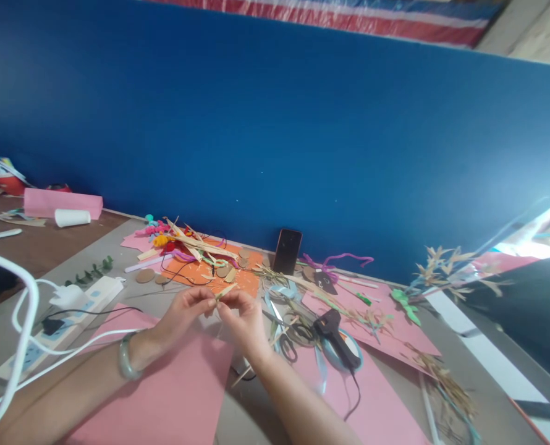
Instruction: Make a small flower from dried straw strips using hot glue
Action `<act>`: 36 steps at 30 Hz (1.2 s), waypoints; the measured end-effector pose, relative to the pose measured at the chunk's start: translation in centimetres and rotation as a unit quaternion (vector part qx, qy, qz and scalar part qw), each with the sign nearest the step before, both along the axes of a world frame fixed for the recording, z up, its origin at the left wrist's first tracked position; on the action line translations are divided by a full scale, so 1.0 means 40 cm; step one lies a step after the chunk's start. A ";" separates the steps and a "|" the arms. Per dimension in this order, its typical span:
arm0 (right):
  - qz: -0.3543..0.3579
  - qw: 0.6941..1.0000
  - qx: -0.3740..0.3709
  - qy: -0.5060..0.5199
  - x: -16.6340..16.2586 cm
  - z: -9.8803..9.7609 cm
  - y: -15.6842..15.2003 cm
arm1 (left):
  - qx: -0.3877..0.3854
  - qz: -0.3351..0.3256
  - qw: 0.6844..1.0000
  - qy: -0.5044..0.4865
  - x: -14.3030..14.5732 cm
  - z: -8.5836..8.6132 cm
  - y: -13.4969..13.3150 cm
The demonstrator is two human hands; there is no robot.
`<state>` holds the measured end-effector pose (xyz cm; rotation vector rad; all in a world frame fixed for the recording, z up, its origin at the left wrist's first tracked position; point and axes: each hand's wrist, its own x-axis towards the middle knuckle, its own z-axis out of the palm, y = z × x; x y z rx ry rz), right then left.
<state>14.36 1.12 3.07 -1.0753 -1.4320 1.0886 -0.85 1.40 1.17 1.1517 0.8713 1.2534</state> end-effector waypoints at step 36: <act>-0.025 0.999 -0.018 -0.033 0.015 -0.022 0.021 | -0.019 0.014 1.000 0.011 0.002 0.000 0.003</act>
